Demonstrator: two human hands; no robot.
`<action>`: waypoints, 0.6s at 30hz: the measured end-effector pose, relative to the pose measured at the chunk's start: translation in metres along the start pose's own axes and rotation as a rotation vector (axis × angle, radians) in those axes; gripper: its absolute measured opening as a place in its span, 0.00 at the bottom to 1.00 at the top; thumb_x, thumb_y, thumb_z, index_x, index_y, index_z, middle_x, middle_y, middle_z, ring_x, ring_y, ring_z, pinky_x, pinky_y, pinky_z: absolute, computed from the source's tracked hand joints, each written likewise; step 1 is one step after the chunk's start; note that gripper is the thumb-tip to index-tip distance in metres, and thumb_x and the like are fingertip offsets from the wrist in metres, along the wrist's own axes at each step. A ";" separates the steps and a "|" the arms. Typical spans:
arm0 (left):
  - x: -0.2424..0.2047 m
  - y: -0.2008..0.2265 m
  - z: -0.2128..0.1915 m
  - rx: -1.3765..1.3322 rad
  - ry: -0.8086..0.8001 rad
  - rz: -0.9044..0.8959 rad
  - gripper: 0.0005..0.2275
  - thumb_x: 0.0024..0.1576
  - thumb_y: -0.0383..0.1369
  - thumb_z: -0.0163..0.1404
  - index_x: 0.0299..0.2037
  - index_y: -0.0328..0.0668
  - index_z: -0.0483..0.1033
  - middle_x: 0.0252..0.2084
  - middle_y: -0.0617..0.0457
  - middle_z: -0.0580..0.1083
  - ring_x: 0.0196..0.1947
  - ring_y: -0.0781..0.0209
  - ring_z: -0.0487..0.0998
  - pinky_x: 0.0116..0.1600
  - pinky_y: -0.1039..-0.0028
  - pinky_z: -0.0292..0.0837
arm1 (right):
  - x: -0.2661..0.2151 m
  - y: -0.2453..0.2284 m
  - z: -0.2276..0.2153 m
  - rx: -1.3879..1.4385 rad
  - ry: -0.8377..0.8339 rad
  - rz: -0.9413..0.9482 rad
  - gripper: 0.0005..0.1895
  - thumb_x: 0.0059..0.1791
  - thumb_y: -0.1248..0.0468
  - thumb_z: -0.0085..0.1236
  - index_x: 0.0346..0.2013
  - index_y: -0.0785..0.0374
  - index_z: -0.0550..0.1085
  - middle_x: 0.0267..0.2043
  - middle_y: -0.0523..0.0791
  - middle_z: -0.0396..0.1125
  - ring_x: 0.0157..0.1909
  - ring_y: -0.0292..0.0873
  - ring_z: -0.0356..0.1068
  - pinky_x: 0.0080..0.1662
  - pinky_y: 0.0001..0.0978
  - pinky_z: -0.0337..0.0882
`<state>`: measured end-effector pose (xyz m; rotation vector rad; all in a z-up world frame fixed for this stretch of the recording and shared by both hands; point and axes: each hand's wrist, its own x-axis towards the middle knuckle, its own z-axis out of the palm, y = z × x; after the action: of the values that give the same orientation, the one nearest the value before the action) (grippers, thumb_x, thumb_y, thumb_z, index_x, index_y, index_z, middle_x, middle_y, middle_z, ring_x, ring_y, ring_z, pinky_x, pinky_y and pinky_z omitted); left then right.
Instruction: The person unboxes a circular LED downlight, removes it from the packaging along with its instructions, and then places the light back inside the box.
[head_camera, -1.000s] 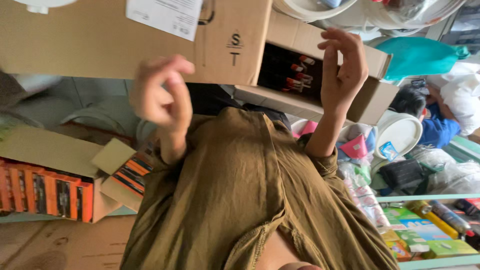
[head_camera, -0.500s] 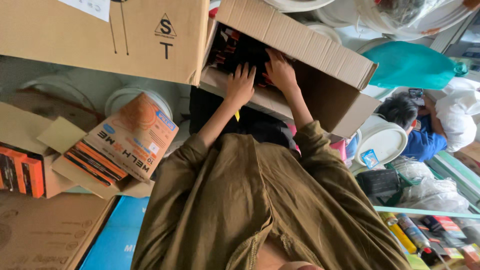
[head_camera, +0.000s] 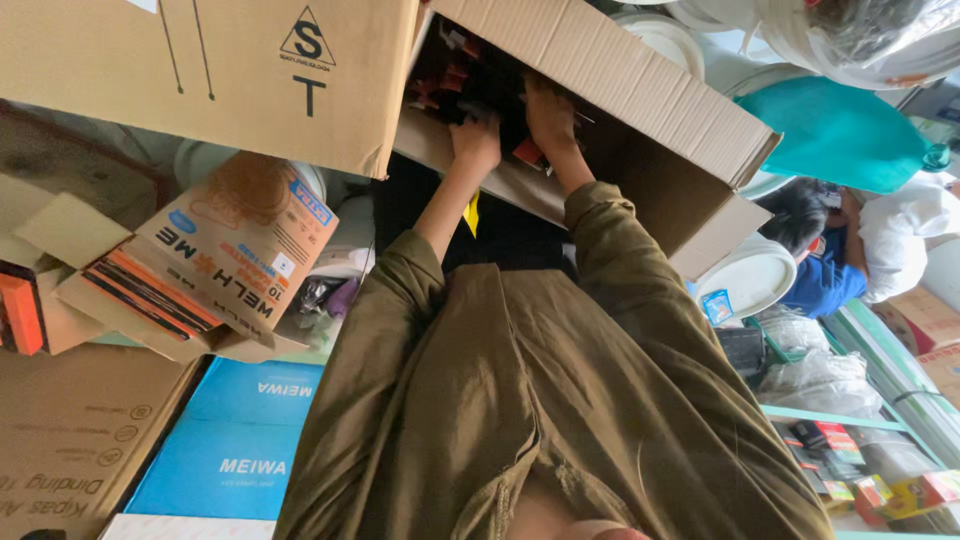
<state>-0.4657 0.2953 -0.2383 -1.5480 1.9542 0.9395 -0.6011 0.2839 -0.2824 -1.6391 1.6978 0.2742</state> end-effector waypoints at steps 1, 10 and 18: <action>0.007 0.001 0.008 -0.030 0.010 -0.019 0.26 0.59 0.33 0.47 0.71 0.49 0.61 0.58 0.36 0.74 0.51 0.40 0.77 0.49 0.42 0.66 | -0.001 0.003 -0.005 -0.096 0.096 -0.064 0.23 0.57 0.58 0.54 0.66 0.57 0.67 0.56 0.55 0.69 0.54 0.61 0.71 0.53 0.57 0.70; 0.064 -0.002 0.066 0.024 -0.273 -0.102 0.45 0.51 0.39 0.60 0.77 0.46 0.44 0.57 0.40 0.75 0.55 0.42 0.77 0.54 0.41 0.67 | -0.034 0.026 -0.042 -0.036 0.354 -0.264 0.17 0.49 0.54 0.66 0.48 0.59 0.79 0.41 0.53 0.74 0.43 0.59 0.73 0.44 0.52 0.72; 0.062 -0.019 0.098 -0.476 -0.082 -0.140 0.35 0.51 0.35 0.55 0.70 0.42 0.56 0.62 0.36 0.68 0.60 0.37 0.70 0.57 0.48 0.70 | -0.131 0.043 -0.147 0.155 0.389 -0.303 0.13 0.50 0.59 0.71 0.47 0.60 0.81 0.31 0.49 0.74 0.29 0.46 0.74 0.33 0.36 0.71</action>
<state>-0.4676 0.3274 -0.3515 -1.8342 1.6134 1.4550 -0.7065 0.3004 -0.1119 -1.8859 1.6597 -0.3356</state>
